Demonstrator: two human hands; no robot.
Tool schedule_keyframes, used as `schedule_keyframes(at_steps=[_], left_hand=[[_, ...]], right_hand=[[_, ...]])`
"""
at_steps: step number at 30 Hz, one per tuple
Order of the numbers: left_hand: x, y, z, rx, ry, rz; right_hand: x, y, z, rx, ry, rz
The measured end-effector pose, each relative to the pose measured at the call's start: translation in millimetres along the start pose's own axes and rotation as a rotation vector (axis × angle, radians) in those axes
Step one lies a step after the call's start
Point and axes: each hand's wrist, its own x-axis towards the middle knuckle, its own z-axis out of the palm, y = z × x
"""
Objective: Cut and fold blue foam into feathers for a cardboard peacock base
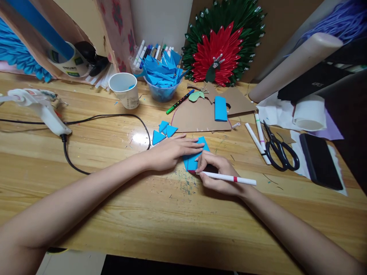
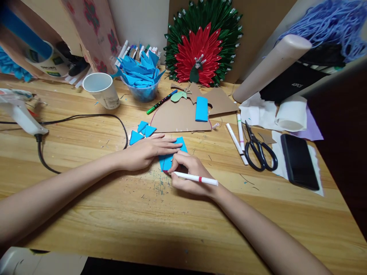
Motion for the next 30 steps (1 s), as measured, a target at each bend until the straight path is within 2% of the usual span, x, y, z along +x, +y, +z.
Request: schedule_keyframes(at_steps=[2,5,8,13,18,30], left_hand=[[0.0,-0.7,0.9,0.009,-0.003,0.011],[-0.6,-2.3,3.5,0.023,0.029,0.019],[-1.1,-2.8,5.1,0.029,0.064,0.000],[-0.6,-2.0,4.2,0.024,0.072,-0.006],[-1.0,-1.6,3.0,0.022,0.061,-0.002],[-0.3,-1.7,2.8,0.047,0.039,-0.023]], right_hand=[[-0.6,1.5,-0.1,0.053,0.013,0.002],[-1.7,5.4,1.4,0.151,0.158,0.057],[-2.6,8.4,4.0,0.124,0.252,0.128],[-2.3,6.1,5.9,0.006,0.238,0.140],[-0.2,3.6,4.9,-0.048,0.234,0.085],[-0.8,8.5,-0.5,0.222,0.235,0.136]])
